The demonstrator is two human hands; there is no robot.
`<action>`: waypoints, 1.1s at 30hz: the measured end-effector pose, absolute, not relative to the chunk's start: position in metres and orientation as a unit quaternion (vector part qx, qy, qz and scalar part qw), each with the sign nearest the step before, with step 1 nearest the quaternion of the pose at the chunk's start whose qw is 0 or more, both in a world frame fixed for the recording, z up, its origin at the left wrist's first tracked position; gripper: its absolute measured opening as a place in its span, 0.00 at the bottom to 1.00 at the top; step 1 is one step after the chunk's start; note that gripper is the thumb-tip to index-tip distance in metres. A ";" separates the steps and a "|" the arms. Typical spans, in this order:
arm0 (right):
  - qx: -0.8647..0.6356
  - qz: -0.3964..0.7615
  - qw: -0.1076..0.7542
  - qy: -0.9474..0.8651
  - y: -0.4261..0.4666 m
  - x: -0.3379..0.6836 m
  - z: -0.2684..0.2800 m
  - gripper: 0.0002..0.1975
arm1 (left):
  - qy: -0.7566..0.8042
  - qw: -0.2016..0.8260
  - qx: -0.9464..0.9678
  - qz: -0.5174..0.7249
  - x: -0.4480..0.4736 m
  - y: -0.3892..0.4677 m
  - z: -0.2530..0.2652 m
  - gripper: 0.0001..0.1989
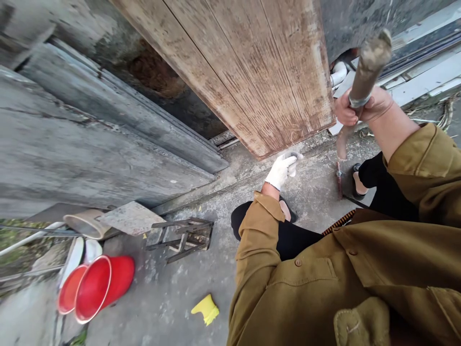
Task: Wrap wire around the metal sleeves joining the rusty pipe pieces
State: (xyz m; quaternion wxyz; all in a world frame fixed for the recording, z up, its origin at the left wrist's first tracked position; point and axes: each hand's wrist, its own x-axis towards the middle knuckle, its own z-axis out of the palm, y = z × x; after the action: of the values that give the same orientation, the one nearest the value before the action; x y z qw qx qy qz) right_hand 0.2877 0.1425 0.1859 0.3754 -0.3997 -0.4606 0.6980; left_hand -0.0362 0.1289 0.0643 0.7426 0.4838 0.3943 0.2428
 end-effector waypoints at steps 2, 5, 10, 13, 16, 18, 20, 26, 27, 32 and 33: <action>-0.329 0.663 0.430 -0.518 0.143 0.295 0.188 0.20 | 0.465 0.693 0.504 0.222 -0.048 0.135 0.051 0.14; -0.341 0.625 0.395 -0.580 0.142 0.299 0.186 0.11 | 0.628 0.565 0.510 0.164 -0.068 0.144 0.027 0.09; -0.392 0.646 0.397 -0.521 0.140 0.279 0.173 0.06 | 0.619 0.579 0.498 0.183 -0.088 0.139 0.004 0.12; -0.338 0.679 0.446 -0.475 0.140 0.264 0.167 0.11 | 0.504 0.663 0.508 0.218 -0.082 0.127 0.007 0.15; -0.309 0.697 0.472 -0.442 0.144 0.254 0.160 0.14 | 0.447 0.693 0.526 0.211 -0.069 0.123 0.019 0.16; -0.302 0.697 0.486 -0.433 0.147 0.248 0.156 0.17 | 0.458 0.661 0.564 0.185 -0.061 0.126 0.032 0.15; -0.311 0.696 0.483 -0.432 0.148 0.242 0.154 0.19 | 0.524 0.559 0.619 0.174 -0.058 0.133 0.048 0.10; -0.362 0.717 0.370 -0.466 0.139 0.213 0.152 0.11 | 0.540 0.515 0.633 0.205 -0.046 0.133 0.098 0.10; -0.365 0.720 0.360 -0.468 0.139 0.209 0.150 0.11 | 0.525 0.520 0.640 0.210 -0.039 0.129 0.103 0.11; -0.386 0.728 0.335 -0.457 0.144 0.206 0.140 0.13 | 0.470 0.555 0.643 0.239 -0.004 0.117 0.111 0.13; -0.391 0.730 0.332 -0.451 0.146 0.208 0.139 0.13 | 0.466 0.562 0.642 0.234 -0.003 0.118 0.110 0.12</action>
State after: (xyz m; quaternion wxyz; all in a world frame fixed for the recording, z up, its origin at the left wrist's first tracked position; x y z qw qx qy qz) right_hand 0.2077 0.1456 0.1385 0.3322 -0.3914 -0.4512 0.7300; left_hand -0.0027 0.1177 0.1099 0.5624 0.6419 0.4656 0.2341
